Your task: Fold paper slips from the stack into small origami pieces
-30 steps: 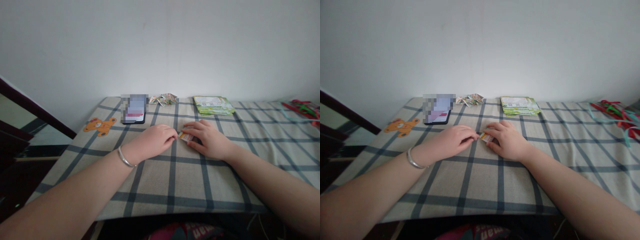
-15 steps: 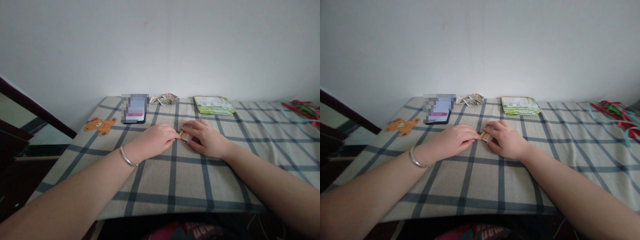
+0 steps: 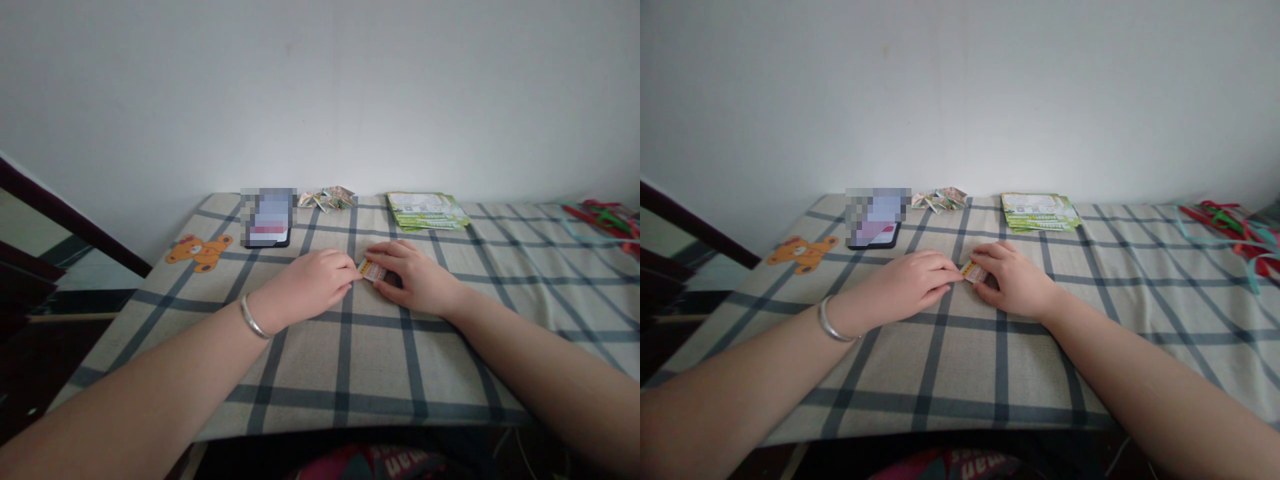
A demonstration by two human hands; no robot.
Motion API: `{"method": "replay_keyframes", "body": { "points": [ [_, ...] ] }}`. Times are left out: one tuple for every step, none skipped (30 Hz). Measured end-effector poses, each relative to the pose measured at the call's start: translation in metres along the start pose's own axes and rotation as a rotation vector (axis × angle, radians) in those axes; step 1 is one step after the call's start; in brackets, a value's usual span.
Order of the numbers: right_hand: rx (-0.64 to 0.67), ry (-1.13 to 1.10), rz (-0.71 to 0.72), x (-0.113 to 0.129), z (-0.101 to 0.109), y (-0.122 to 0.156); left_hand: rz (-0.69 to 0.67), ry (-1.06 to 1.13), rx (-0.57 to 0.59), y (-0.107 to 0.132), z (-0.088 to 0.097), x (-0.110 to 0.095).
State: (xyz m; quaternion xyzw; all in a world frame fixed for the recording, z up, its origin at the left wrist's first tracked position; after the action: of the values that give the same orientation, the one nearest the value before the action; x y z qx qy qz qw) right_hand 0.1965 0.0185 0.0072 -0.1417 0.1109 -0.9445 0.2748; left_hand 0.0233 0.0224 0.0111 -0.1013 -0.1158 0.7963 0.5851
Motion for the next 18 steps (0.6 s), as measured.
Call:
{"method": "replay_keyframes", "body": {
  "points": [
    [0.005,0.006,0.002,0.0,0.0,0.0,0.002,-0.003,0.001,0.0,0.0,0.0],
    [0.013,0.014,0.007,0.001,0.0,-0.001,0.003,-0.006,0.002,0.0,0.0,0.0],
    [0.022,0.022,0.014,0.001,0.001,-0.001,0.002,-0.01,0.005,0.0,0.0,-0.001],
    [0.034,0.028,0.021,0.002,0.001,-0.001,0.0,-0.015,0.01,0.0,0.0,-0.001],
    [0.044,0.03,0.027,0.002,0.001,-0.002,-0.004,-0.024,0.017,0.0,0.0,-0.002],
    [0.054,0.028,0.033,0.002,0.001,-0.002,-0.006,-0.036,0.024,0.0,0.0,-0.002],
    [0.06,0.02,0.041,0.001,0.001,-0.002,-0.008,-0.051,0.031,0.0,0.0,-0.003],
    [0.061,0.006,0.046,0.001,0.0,-0.002,-0.009,-0.069,0.037,-0.001,0.0,-0.004],
    [0.051,-0.012,0.045,0.0,0.0,-0.001,-0.009,-0.087,0.041,-0.001,0.0,-0.005],
    [0.029,-0.034,0.038,-0.001,-0.001,-0.001,-0.01,-0.104,0.045,-0.001,0.0,-0.006],
    [-0.002,-0.059,0.024,-0.003,-0.001,0.0,-0.011,-0.118,0.049,-0.001,0.001,-0.007],
    [-0.034,-0.084,0.001,-0.004,0.0,0.0,-0.012,-0.128,0.055,-0.001,0.001,-0.008],
    [-0.066,-0.108,-0.028,-0.005,0.0,0.001,-0.01,-0.137,0.06,-0.002,0.001,-0.01],
    [-0.086,-0.125,-0.058,-0.007,0.001,0.002,-0.007,-0.144,0.065,-0.002,0.001,-0.011],
    [-0.093,-0.135,-0.081,-0.007,0.002,0.002,-0.002,-0.149,0.068,-0.002,0.001,-0.012],
    [-0.091,-0.136,-0.098,-0.007,0.003,0.003,0.001,-0.151,0.068,-0.002,0.001,-0.012],
    [-0.084,-0.127,-0.11,-0.007,0.003,0.004,0.003,-0.151,0.063,-0.002,0.001,-0.013],
    [-0.073,-0.112,-0.119,-0.007,0.004,0.004,0.002,-0.149,0.052,-0.002,0.001,-0.013]
  ]
}}
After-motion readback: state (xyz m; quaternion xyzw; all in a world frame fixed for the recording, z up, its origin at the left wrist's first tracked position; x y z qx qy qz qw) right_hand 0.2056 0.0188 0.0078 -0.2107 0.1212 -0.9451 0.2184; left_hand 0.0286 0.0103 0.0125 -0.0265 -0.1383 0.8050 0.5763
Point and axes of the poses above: each hand's wrist, its own y-axis away from the middle knuckle, its own z-axis out of the back of the hand, x = y × z, the point moved 4 cm from there along -y, towards the middle knuckle, and after that the axes turned 12 degrees about -z, right-handed, at the moved point
